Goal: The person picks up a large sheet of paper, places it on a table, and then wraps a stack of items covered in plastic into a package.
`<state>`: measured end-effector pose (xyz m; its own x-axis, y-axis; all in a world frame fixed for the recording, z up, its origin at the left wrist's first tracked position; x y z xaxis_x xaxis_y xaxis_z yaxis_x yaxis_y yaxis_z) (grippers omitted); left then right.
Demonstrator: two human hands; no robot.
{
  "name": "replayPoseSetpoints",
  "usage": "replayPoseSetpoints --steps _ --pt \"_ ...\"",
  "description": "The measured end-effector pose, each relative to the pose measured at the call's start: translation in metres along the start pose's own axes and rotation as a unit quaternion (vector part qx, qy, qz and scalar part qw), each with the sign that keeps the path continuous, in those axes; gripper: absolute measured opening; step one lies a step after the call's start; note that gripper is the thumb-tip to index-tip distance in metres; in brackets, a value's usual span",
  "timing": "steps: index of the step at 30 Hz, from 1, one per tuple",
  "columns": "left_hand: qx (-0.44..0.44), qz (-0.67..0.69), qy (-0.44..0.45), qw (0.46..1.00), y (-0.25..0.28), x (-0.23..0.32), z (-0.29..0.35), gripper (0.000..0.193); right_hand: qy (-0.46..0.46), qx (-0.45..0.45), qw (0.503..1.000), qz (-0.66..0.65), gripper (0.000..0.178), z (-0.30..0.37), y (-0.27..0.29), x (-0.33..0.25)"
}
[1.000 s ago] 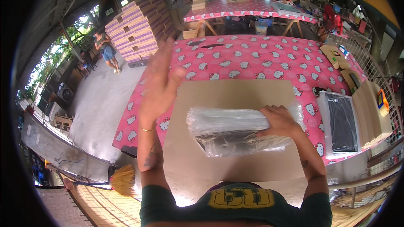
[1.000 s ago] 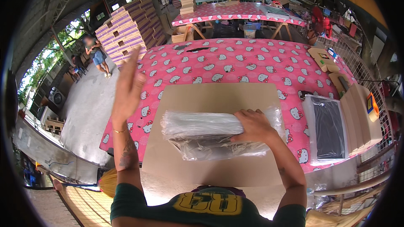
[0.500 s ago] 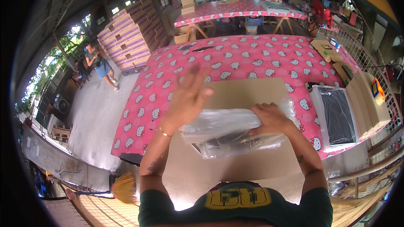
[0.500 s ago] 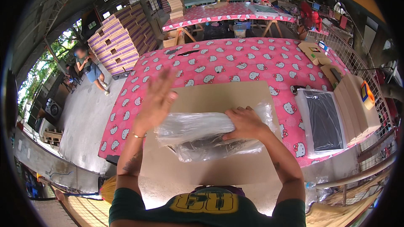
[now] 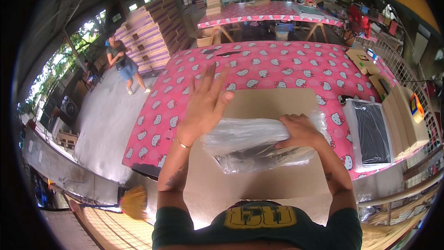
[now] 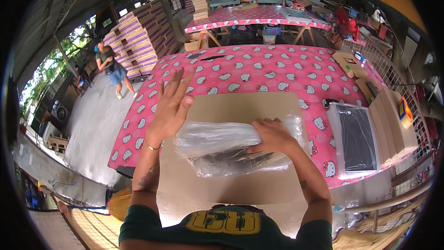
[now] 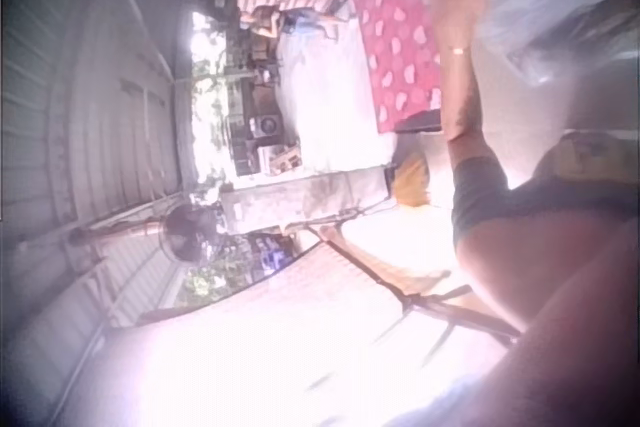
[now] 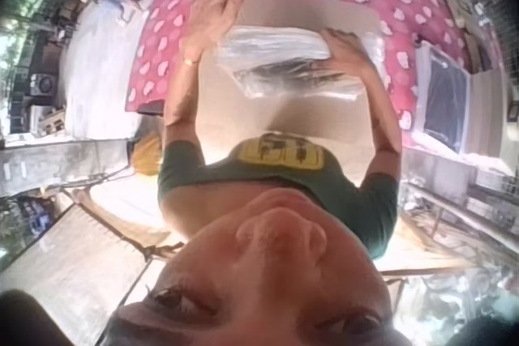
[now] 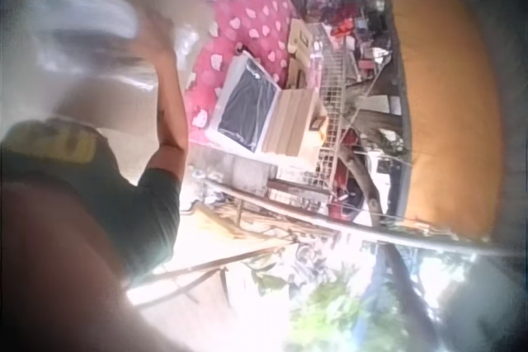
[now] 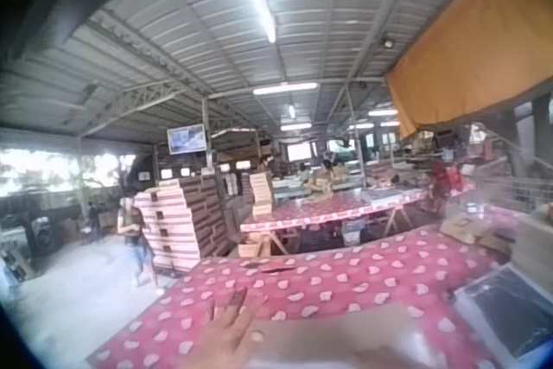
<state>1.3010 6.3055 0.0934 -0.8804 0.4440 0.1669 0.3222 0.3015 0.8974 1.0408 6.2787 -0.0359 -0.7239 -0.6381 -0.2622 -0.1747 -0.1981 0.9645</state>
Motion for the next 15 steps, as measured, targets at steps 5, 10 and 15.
replayPoseSetpoints --steps 5,10,15 --pt "-0.211 -0.064 0.039 0.975 -0.136 -0.031 0.047 0.067 0.004 -0.01 1.0 0.004 0.08 -0.002 -0.002 -0.006" --pt "-0.191 -0.036 0.042 0.98 -0.099 -0.027 0.035 0.068 0.014 0.001 1.0 0.003 0.079 -0.003 -0.003 -0.005" --pt "0.008 -0.006 -0.023 1.0 -0.008 0.012 0.013 0.069 0.005 0.015 1.0 0.013 0.079 0.003 -0.005 0.004"
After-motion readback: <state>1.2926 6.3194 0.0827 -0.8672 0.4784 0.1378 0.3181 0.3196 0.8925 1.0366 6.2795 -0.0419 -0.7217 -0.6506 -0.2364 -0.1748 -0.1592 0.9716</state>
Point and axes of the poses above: each hand's wrist, its own z-axis away from the middle knuckle, its own y-axis out of the back of the hand, x = y × z, the point moved 5 cm from there along -z, towards the middle knuckle, and after that the axes turned 8 degrees about -x, right-handed, at the moved point
